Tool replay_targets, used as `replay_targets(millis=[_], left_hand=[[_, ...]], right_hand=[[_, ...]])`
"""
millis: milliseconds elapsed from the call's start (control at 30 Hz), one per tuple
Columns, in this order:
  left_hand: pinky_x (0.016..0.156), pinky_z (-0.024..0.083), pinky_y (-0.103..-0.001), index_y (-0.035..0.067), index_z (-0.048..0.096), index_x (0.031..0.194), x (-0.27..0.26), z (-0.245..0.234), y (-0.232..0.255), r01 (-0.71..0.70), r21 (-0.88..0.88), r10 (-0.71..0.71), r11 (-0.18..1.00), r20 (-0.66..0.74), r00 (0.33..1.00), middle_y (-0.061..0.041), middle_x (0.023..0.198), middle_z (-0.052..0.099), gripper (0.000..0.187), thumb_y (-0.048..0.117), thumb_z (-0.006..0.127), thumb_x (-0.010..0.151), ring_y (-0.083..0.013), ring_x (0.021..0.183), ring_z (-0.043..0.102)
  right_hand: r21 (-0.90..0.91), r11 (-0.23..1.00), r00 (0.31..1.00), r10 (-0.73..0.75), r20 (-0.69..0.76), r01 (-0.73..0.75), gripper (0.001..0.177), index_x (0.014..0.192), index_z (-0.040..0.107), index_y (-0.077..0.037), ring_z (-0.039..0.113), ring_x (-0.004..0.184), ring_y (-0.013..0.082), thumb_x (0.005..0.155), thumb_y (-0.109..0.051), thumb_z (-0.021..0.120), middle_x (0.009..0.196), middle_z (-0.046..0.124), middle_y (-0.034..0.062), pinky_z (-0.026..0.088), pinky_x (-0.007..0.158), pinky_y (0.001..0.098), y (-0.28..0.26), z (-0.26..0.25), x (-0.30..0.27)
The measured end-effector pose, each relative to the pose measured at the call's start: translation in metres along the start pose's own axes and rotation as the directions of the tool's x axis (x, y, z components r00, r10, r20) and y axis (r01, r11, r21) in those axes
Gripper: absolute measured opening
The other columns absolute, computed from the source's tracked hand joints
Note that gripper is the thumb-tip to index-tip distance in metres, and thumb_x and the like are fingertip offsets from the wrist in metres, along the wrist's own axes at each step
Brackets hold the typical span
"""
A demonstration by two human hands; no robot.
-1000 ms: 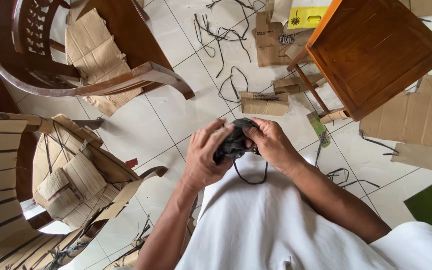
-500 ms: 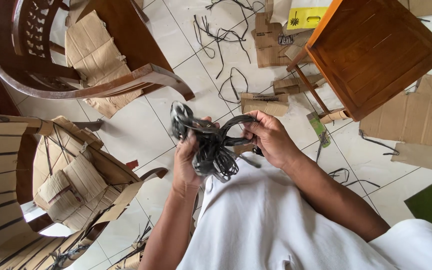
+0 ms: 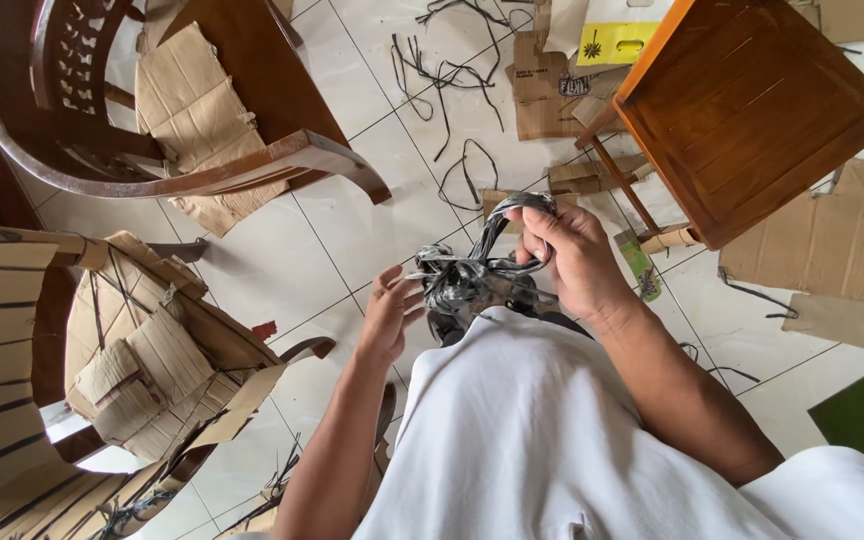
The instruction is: Packing a wooden chair using cardboard sheets and plastic straps
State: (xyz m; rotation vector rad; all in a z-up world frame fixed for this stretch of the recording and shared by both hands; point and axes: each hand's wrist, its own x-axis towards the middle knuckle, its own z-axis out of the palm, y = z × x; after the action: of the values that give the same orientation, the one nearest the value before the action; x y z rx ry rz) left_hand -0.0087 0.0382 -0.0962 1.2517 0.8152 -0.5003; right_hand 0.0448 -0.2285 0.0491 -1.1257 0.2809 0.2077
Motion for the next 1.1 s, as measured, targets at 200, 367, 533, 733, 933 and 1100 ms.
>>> replay_targets(millis=[200,367,533,733,933,1100], left_hand=[[0.121,0.024,-0.060,0.006,0.037,0.156,-0.063,0.015,0.086,-0.251,0.128,0.225,0.959,0.188,0.956,-0.024,0.162,0.035,0.089,0.025,0.083,0.083,-0.0462,0.151,0.027],[0.127,0.012,-0.056,0.008,0.040,0.155,-0.094,0.067,0.132,-0.559,0.124,0.434,0.820,0.502,0.748,-0.020,0.158,0.043,0.084,0.029,0.082,0.084,-0.0389,0.154,0.027],[0.102,0.052,-0.047,-0.001,0.060,0.134,-0.086,0.101,0.146,-0.583,0.210,0.321,0.785,0.667,0.672,-0.016,0.107,0.071,0.067,0.030,0.088,0.081,-0.0281,0.107,0.068],[0.069,0.050,-0.026,0.007,0.070,0.086,-0.077,0.088,0.157,-0.638,0.280,0.319,0.717,0.682,0.658,-0.008,0.069,0.072,0.015,0.017,0.069,0.097,-0.0144,0.065,0.065],[0.075,0.050,-0.017,0.008,0.069,0.088,-0.098,0.109,0.164,-0.518,-0.009,0.411,0.856,0.620,0.668,-0.008,0.086,0.077,0.013,0.015,0.068,0.098,-0.0036,0.076,0.062],[0.054,0.063,-0.032,0.004,0.055,0.085,-0.060,0.096,0.141,-0.160,-0.274,0.283,0.948,0.500,0.819,-0.027,0.109,0.073,0.022,0.017,0.058,0.102,-0.0263,0.069,0.076]], right_hand=[[-0.118,0.993,0.999,-0.025,-0.021,0.022,0.022,0.102,0.071,0.003,0.052,0.045,0.0097,0.102,-0.018,0.065,0.048,0.041,-0.0016,0.059,0.062,0.0295,-0.002,-0.002,0.002],[-0.121,0.991,0.986,0.072,0.148,-0.055,0.016,0.087,0.065,-0.002,0.050,0.042,0.0088,0.099,-0.012,0.066,0.049,0.041,-0.0011,0.053,0.054,0.0253,-0.033,0.028,-0.007],[-0.085,0.991,0.969,0.124,0.212,-0.108,0.015,0.085,0.064,-0.004,0.047,0.037,0.0078,0.096,-0.011,0.069,0.050,0.044,0.0006,0.049,0.045,0.0225,-0.031,0.014,0.006],[-0.282,0.951,0.932,0.209,0.297,-0.124,0.021,0.085,0.065,-0.002,0.050,0.044,0.0057,0.090,-0.019,0.076,0.057,0.051,-0.0001,0.051,0.045,0.0225,-0.045,-0.012,0.016],[-0.676,0.725,0.964,0.068,0.257,0.129,0.016,0.085,0.068,-0.005,0.056,0.051,0.0137,0.089,-0.015,0.080,0.057,0.059,0.0082,0.049,0.050,0.0281,-0.027,-0.020,0.036],[0.003,1.000,0.963,-0.024,0.267,0.024,0.018,0.088,0.060,-0.005,0.074,0.073,0.0177,0.101,-0.017,0.065,0.072,0.067,0.0118,0.065,0.069,0.0294,-0.032,-0.014,0.042]])
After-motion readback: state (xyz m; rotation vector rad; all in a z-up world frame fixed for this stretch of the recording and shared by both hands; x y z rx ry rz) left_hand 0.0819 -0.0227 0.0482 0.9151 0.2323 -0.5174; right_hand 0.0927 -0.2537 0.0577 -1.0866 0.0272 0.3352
